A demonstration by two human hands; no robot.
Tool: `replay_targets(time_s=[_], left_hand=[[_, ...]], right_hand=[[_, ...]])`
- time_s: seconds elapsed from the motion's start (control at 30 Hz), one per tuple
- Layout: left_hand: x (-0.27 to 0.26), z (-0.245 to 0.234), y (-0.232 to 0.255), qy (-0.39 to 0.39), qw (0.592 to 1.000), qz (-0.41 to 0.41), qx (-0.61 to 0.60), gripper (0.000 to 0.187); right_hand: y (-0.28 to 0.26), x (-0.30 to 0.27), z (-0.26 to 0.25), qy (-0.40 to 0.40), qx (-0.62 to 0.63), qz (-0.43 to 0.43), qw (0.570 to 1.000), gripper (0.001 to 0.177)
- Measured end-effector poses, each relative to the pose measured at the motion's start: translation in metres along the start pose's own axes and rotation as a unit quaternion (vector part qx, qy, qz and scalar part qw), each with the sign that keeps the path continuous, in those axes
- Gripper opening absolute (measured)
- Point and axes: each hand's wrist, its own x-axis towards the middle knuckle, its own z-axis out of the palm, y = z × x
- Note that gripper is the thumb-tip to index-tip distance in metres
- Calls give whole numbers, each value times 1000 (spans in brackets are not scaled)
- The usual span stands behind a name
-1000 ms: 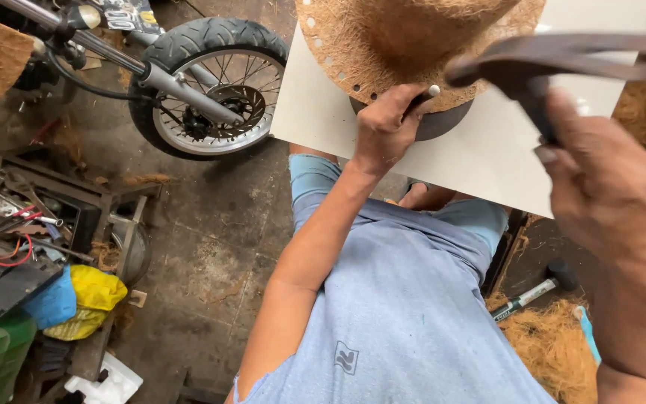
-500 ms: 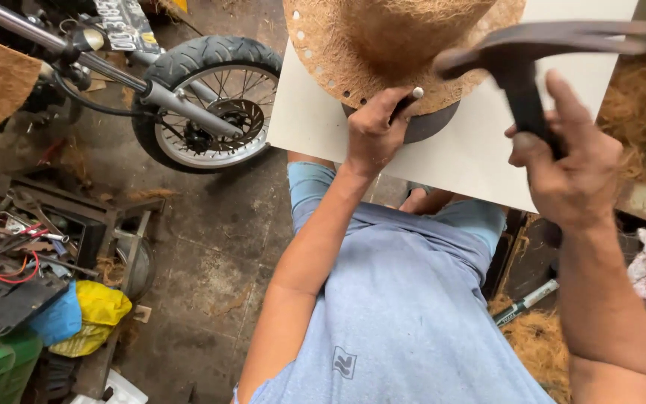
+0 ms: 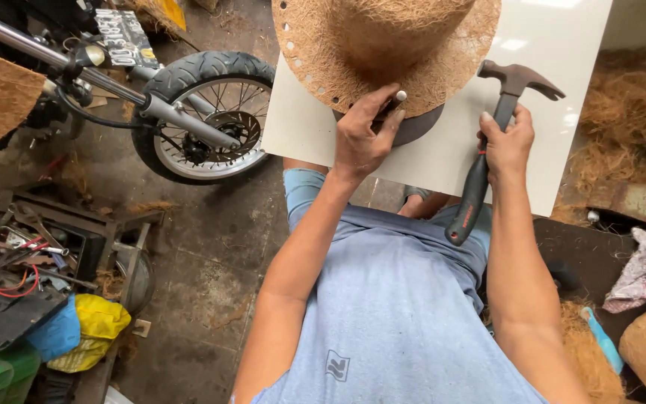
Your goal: Using a hammer to drive small pins into the brim of a fiber hat to secure it to a mold.
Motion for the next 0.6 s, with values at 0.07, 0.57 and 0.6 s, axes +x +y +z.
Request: replay_targets(time_s=[0.07, 0.57, 0.6], left_hand=[[-1, -2, 1, -11, 1000, -8, -14, 33], [-21, -18, -32, 202, 956, -209, 48, 64], [-22, -16, -37, 204, 955, -208, 48, 64]], right_hand=[[9, 6, 3, 2, -56, -14, 998, 39], [-13, 3, 29, -1, -344, -124, 931, 25], [-14, 3, 29, -2, -344, -126, 930, 25]])
